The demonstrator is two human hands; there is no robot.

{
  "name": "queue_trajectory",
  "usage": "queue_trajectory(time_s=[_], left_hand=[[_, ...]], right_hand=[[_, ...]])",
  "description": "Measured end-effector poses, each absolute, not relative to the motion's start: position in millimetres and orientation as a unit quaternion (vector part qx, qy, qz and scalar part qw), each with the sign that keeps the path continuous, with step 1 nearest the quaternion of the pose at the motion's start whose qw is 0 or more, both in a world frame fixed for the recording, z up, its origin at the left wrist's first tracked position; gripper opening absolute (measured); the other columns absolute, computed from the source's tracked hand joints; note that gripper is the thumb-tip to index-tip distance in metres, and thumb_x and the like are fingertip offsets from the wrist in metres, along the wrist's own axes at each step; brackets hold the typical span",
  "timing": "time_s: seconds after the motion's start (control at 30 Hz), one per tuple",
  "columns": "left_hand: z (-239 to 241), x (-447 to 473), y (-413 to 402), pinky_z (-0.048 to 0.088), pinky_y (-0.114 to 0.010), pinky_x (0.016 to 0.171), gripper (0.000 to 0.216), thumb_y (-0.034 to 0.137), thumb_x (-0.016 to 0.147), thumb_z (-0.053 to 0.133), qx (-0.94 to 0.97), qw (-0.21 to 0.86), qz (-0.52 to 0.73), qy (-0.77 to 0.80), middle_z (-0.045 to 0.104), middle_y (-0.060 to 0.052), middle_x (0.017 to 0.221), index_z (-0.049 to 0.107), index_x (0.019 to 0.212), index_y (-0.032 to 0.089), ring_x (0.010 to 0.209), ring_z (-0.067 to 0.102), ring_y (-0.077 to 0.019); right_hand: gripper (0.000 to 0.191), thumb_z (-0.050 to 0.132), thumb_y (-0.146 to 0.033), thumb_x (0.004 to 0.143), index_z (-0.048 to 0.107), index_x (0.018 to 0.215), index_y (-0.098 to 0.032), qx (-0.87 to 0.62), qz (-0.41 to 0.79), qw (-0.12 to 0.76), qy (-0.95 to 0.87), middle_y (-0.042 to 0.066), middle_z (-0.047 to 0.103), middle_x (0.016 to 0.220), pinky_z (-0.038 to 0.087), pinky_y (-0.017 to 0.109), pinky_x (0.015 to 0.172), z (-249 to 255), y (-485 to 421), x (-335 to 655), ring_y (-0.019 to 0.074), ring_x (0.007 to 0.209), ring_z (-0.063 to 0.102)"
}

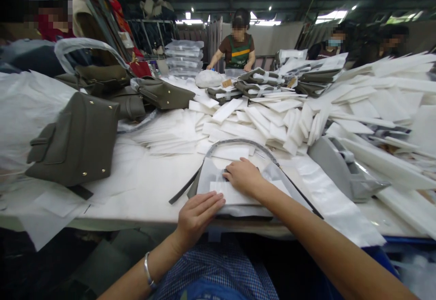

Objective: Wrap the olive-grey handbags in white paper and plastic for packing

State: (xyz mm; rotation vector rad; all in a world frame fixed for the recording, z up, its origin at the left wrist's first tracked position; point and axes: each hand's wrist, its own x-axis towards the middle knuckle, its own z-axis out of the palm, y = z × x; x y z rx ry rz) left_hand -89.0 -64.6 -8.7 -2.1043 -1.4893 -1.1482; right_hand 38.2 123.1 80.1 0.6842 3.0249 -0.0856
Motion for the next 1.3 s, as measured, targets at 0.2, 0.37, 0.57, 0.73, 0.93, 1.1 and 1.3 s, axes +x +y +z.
queue_trajectory(time_s=[0.2,0.37,0.57,0.73,0.93,1.1,1.3], left_hand=[[-12.9,-90.0,-65.1,0.055,-0.037,0.098,0.04,0.013,0.098,0.054,-0.738,0.158,-0.408,-0.514,0.068,-0.005,0.13,0.056,0.137,0.022,0.125,0.06,-0.0198],[-11.2,-89.3,-64.9,0.055,-0.037,0.098,0.04,0.012,0.098,0.054,-0.737,0.164,-0.41,-0.512,0.067,-0.004,0.131,0.057,0.137,0.022,0.125,0.06,-0.0201],[-10.7,-87.9,-65.6,0.055,-0.037,0.099,0.039,0.015,0.099,0.054,-0.734,0.163,-0.407,-0.519,0.067,-0.005,0.131,0.056,0.137,0.022,0.125,0.06,-0.0203],[-8.4,-87.5,-65.9,0.056,-0.039,0.098,0.04,0.014,0.098,0.055,-0.73,0.152,-0.416,-0.52,0.068,-0.006,0.129,0.057,0.137,0.022,0.124,0.061,-0.0212],[-3.2,-86.7,-66.0,0.056,-0.04,0.099,0.043,0.016,0.096,0.058,-0.735,0.129,-0.418,-0.518,0.068,-0.006,0.129,0.055,0.138,0.023,0.123,0.062,-0.022],[-4.2,-86.0,-67.1,0.055,-0.041,0.099,0.044,0.017,0.096,0.059,-0.734,0.126,-0.414,-0.523,0.067,-0.006,0.13,0.055,0.139,0.023,0.124,0.061,-0.0224],[-4.8,-86.4,-67.1,0.054,-0.04,0.1,0.045,0.015,0.094,0.062,-0.736,0.136,-0.411,-0.521,0.067,-0.005,0.131,0.055,0.138,0.023,0.124,0.061,-0.0215]], right_hand=[[0.035,0.048,-0.031,0.1,0.077,0.083,-0.021,0.195,-0.061,0.058,0.977,0.01,0.079,0.092,0.04,0.037,0.105,76.6,128.1,9.7,0.0236,0.091,0.073],[0.032,0.047,-0.029,0.101,0.077,0.094,-0.022,0.179,-0.089,0.052,0.979,0.009,0.078,0.105,0.037,0.045,0.111,77.0,130.2,12.1,0.0252,0.106,0.069],[0.032,0.052,-0.02,0.099,0.065,0.128,-0.023,0.132,-0.097,-0.246,0.955,0.01,0.065,0.134,0.042,0.051,0.112,65.1,86.2,80.9,0.0248,0.129,0.057],[0.042,0.047,-0.011,0.099,0.056,0.139,-0.02,0.002,0.006,-0.295,0.955,0.006,0.068,0.13,0.045,0.042,0.113,26.4,20.8,140.3,0.0198,0.13,0.056],[0.04,0.041,-0.007,0.101,0.063,0.13,-0.022,0.05,0.075,-0.315,0.945,0.003,0.068,0.131,0.026,0.044,0.123,-25.8,-5.2,130.0,0.0179,0.132,0.054],[0.029,0.053,-0.011,0.099,0.068,0.121,-0.022,0.009,0.05,-0.383,0.922,0.001,0.075,0.116,0.03,0.041,0.122,-30.4,-4.2,107.5,0.0147,0.117,0.065],[0.023,0.053,-0.011,0.097,0.07,0.111,-0.018,0.001,-0.047,-0.396,0.917,0.006,0.078,0.102,0.056,0.04,0.099,-20.0,-10.3,107.9,0.0185,0.101,0.072]])
